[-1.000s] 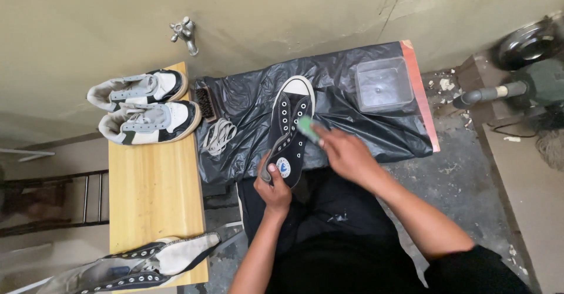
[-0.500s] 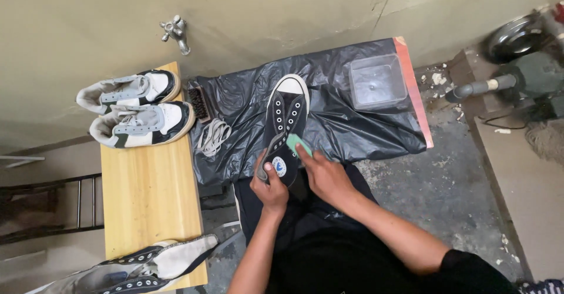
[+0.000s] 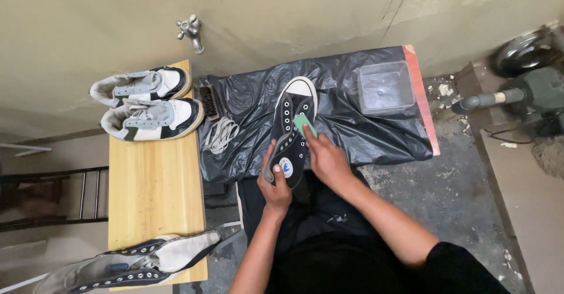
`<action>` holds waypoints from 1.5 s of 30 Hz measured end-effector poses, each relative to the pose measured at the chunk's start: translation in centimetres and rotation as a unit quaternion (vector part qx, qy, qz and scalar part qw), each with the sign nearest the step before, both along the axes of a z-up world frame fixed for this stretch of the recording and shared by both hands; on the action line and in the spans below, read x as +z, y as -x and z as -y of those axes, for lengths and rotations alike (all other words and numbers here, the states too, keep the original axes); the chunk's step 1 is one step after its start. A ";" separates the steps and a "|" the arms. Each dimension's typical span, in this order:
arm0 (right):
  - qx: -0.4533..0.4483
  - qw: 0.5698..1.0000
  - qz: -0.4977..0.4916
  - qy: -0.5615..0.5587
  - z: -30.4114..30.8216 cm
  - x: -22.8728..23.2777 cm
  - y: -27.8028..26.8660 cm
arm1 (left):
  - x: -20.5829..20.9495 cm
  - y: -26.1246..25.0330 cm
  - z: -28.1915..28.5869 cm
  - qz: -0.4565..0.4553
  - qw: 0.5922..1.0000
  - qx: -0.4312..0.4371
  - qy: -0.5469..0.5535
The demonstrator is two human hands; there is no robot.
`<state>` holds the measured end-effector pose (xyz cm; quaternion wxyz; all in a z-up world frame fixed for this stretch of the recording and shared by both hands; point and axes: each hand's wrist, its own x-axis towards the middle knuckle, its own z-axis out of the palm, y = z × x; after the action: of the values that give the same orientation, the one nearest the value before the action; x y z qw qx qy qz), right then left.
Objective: The person is using a small green applicator to touch up or clean a black high-top sneaker on a repair bench.
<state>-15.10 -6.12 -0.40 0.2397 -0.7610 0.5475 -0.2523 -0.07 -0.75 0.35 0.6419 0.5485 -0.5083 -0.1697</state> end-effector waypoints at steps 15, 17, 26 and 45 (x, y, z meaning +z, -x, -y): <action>0.008 0.977 0.195 -0.090 0.2 5.5 0.9 | -2.7 -0.5 -0.3 0.043 0.999 0.029 -0.010; 0.014 0.983 0.168 -0.078 -0.3 3.3 -0.4 | -2.5 -0.8 -0.3 0.052 0.998 0.027 -0.016; 0.085 0.980 0.144 -0.104 -7.2 2.8 1.2 | -1.2 -0.5 -0.1 0.062 0.997 0.037 -0.034; 0.055 0.971 -0.202 0.120 2.8 3.0 3.1 | -1.8 -1.0 -0.3 -0.009 0.999 0.007 -0.042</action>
<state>-18.20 -8.92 2.58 0.0447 -0.8484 0.5074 -0.1442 0.95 -0.49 -1.47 0.6239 0.5768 -0.4915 -0.1913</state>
